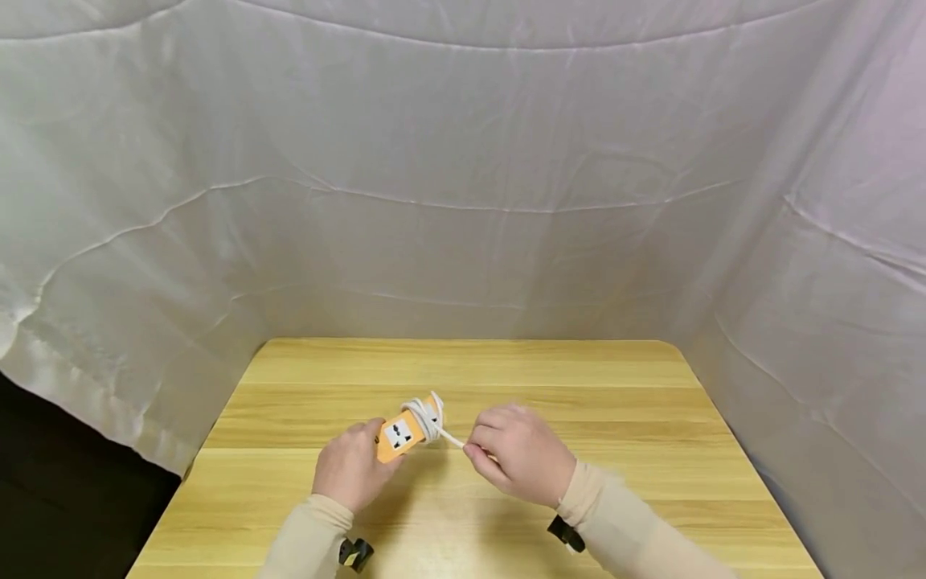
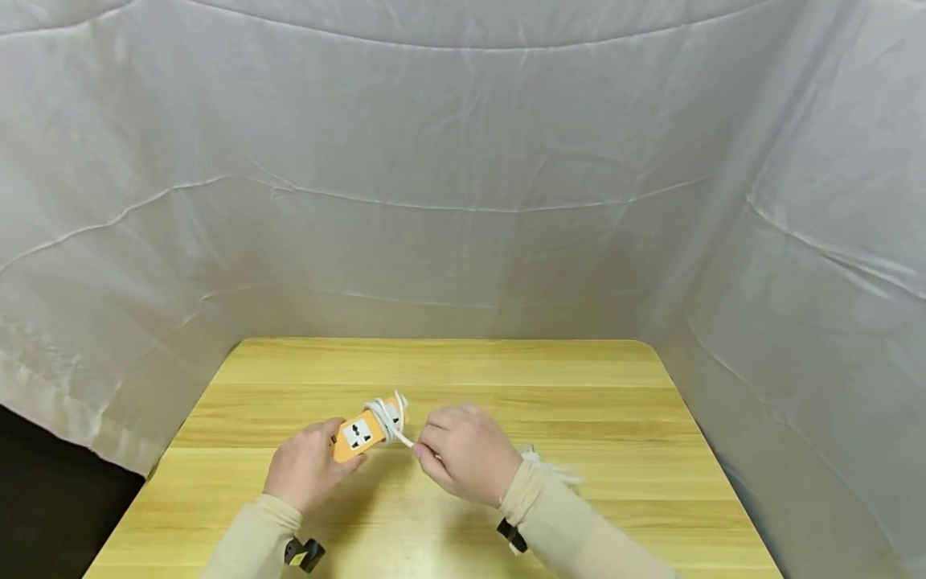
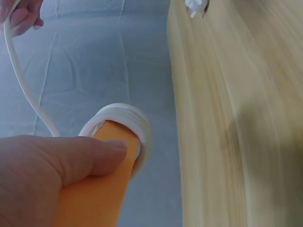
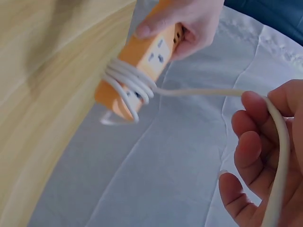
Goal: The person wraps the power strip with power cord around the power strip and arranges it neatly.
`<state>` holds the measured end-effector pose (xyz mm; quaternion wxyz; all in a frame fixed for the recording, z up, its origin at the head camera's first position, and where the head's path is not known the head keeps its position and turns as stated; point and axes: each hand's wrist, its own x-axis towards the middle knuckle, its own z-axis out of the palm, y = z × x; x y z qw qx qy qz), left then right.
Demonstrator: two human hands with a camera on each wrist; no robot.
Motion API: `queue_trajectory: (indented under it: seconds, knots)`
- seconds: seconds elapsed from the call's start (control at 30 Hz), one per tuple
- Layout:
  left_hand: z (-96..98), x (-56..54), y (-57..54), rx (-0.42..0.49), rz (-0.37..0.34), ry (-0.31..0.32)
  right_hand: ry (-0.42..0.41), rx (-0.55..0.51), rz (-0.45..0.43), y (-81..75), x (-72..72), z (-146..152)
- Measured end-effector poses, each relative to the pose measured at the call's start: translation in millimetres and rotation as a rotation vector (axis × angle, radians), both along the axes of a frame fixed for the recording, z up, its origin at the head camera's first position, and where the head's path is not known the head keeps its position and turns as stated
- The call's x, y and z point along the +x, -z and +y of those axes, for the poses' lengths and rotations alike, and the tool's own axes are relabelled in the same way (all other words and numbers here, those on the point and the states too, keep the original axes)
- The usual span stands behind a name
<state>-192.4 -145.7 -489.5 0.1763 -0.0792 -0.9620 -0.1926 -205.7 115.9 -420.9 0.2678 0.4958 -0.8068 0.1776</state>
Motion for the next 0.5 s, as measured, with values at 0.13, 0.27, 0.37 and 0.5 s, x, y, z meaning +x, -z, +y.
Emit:
queue_trajectory:
  seconds: [0.13,0.27,0.37,0.5]
  knots:
    - [-1.6,-1.9,-3.7,0.004,0.03,-0.033,-0.005,-0.016,-0.057,6.9,6.5,-3]
    - [-2.5,-5.4,-10.2,0.024,0.08,-0.059,-0.005,-0.044,-0.109,13.4,10.5,-6]
    - [-3.0,-7.4,-15.3,0.044,0.113,-0.066,-0.013,-0.069,-0.143,15.9,11.1,-8]
    - [-4.1,-8.0,-19.5,0.066,0.128,-0.074,-0.026,-0.078,-0.2,17.6,11.0,-9]
